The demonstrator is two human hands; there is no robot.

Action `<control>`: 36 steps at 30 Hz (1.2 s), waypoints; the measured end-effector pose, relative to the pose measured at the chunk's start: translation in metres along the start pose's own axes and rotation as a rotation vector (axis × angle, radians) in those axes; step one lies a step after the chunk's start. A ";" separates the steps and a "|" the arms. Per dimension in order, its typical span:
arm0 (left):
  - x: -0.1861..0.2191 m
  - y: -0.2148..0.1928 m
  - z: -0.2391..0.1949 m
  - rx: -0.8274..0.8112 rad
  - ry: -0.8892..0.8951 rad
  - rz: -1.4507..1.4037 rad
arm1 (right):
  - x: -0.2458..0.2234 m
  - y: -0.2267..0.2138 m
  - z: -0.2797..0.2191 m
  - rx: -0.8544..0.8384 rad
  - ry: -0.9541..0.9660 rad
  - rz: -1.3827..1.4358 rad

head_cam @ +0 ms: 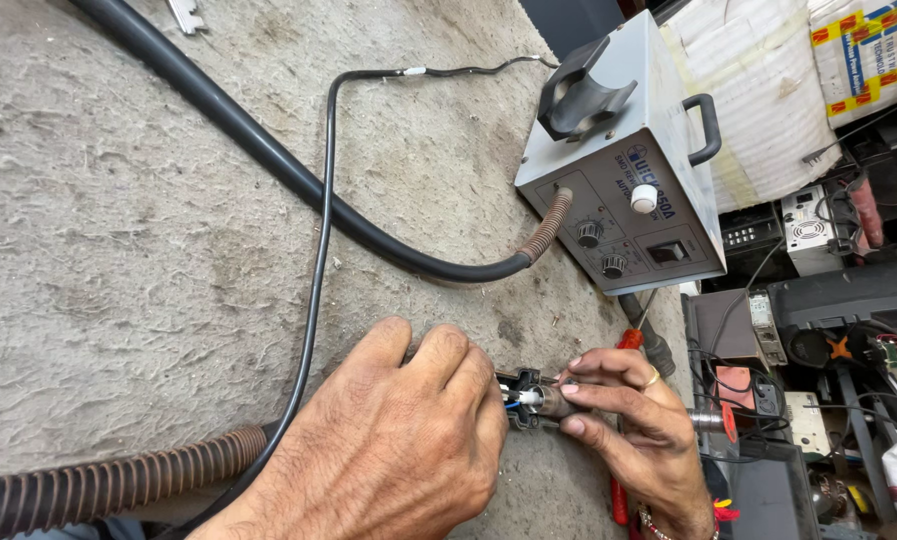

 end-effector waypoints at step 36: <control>0.002 -0.007 -0.004 -0.007 -0.008 0.007 | 0.009 0.001 -0.003 0.005 0.062 0.174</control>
Point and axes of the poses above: each hand's wrist, its own z-axis towards the middle knuckle, its own y-axis out of the palm, x = y × z, the point moved 5 cm from there along z, towards the middle knuckle, and after that the axes turned 15 degrees about -x, right-handed, at the moved point
